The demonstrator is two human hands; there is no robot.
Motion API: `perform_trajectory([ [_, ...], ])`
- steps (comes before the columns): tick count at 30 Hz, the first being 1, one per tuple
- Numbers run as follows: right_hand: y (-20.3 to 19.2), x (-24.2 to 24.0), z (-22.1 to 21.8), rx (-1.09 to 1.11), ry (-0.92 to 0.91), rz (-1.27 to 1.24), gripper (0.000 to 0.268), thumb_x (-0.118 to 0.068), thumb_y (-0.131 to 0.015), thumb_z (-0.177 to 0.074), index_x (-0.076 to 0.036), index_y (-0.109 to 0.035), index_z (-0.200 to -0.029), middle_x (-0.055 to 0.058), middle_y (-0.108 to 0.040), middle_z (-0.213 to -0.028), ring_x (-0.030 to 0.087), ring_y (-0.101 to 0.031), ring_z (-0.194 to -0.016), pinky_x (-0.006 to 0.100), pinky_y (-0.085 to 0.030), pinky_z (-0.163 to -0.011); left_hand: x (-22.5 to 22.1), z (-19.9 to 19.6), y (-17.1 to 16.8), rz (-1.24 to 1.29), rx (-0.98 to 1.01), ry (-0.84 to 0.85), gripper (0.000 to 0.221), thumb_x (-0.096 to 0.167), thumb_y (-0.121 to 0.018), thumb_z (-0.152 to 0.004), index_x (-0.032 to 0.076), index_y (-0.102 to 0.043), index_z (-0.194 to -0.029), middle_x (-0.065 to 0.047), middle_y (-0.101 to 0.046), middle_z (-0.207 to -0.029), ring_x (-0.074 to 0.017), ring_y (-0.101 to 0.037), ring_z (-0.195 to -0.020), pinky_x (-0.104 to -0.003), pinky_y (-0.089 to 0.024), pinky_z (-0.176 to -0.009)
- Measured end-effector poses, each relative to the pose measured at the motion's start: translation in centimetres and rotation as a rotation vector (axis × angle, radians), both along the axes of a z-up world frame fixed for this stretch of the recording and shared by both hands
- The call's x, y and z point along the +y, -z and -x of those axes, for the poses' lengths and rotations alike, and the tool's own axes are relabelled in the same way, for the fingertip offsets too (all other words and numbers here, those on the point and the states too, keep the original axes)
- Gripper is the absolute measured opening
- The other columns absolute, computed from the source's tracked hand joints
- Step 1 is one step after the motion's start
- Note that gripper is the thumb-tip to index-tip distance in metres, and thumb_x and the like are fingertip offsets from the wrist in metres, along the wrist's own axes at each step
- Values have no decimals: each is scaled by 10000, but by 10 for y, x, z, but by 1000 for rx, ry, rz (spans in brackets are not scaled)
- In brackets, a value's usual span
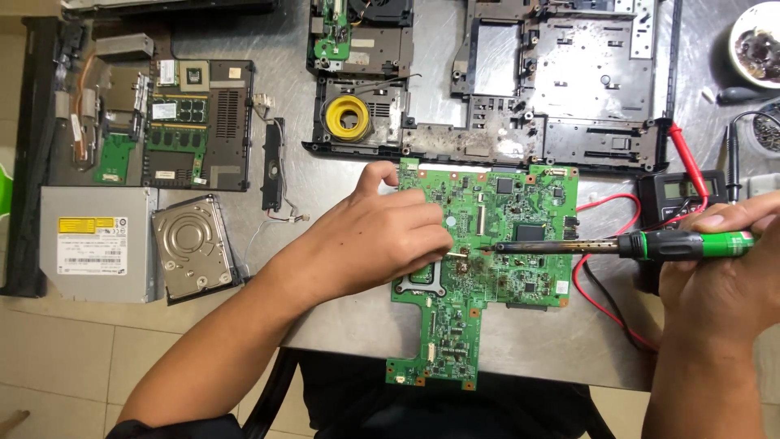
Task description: Soldering components on a laptop motherboard and cleaning the board with a cloth
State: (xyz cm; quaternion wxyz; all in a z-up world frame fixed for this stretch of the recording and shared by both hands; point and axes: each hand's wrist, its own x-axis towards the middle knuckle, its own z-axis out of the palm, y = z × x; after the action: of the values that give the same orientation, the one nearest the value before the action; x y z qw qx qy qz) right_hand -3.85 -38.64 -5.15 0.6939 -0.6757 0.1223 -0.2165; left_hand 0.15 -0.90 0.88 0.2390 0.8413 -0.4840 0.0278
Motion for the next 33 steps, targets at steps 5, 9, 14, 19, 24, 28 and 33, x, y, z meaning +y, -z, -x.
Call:
perform_trajectory([
  [5, -8, 6, -4, -36, 24, -32, 494, -440, -527, -1202, -121, -413, -843, 42, -417, -727, 141, -397, -522, 238, -322, -501, -12, 2, -6, -168, -150, 19, 220, -5, -663, -918, 188, -615, -825, 23, -540, -750, -237, -565, -736, -476, -326, -990],
  [9, -18, 14, -6, -105, 110, -182, 552, -499, -702, -1100, -131, -386, -836, 32, -388, -696, 107, -380, -547, 214, -328, -469, -13, 4, -13, -207, -140, 24, 219, -37, -656, -922, 156, -613, -827, 5, -570, -751, -243, -573, -719, -476, -324, -986],
  [14, -40, 27, -10, -220, 247, -141, 531, -587, -732, -999, -135, -458, -951, 80, -485, -756, 172, -403, -474, 287, -356, -414, 0, 10, -20, -38, -33, -64, 106, 157, -693, -992, 175, -601, -942, 44, -582, -845, -211, -554, -788, -422, -273, -974],
  [19, -60, 29, -19, -257, 361, -251, 387, -548, -632, -979, -192, -512, -886, 30, -539, -731, 128, -488, -554, 244, -357, -416, 16, 48, -14, 189, 15, -239, 90, 223, -686, -966, 196, -645, -1041, 56, -686, -924, -187, -628, -830, -414, -266, -969],
  [24, -56, 5, -22, -351, 261, -529, 339, -522, -613, -969, -184, -598, -962, 62, -630, -850, 182, -593, -812, 309, -508, -765, 28, 88, 30, 339, 126, -541, 241, 315, -666, -914, 187, -723, -1110, 67, -689, -812, -139, -615, -721, -361, -298, -958],
  [28, -67, -15, -26, -397, 320, -759, 311, -499, -624, -981, -201, -667, -904, 51, -690, -885, 167, -595, -680, 274, -452, -600, 30, 101, 74, 451, 59, -910, 255, 412, -647, -865, 210, -744, -742, 79, -730, -709, -115, -676, -736, -323, -340, -975],
  [33, -103, -36, -36, -515, 522, -724, 328, -514, -633, -909, -189, -666, -878, 65, -706, -926, 181, -584, -700, 260, -421, -612, 68, 84, 131, 377, -10, -847, 181, 421, -698, -838, 279, -781, -764, 62, -681, -920, -148, -659, -845, -331, -511, -831],
])
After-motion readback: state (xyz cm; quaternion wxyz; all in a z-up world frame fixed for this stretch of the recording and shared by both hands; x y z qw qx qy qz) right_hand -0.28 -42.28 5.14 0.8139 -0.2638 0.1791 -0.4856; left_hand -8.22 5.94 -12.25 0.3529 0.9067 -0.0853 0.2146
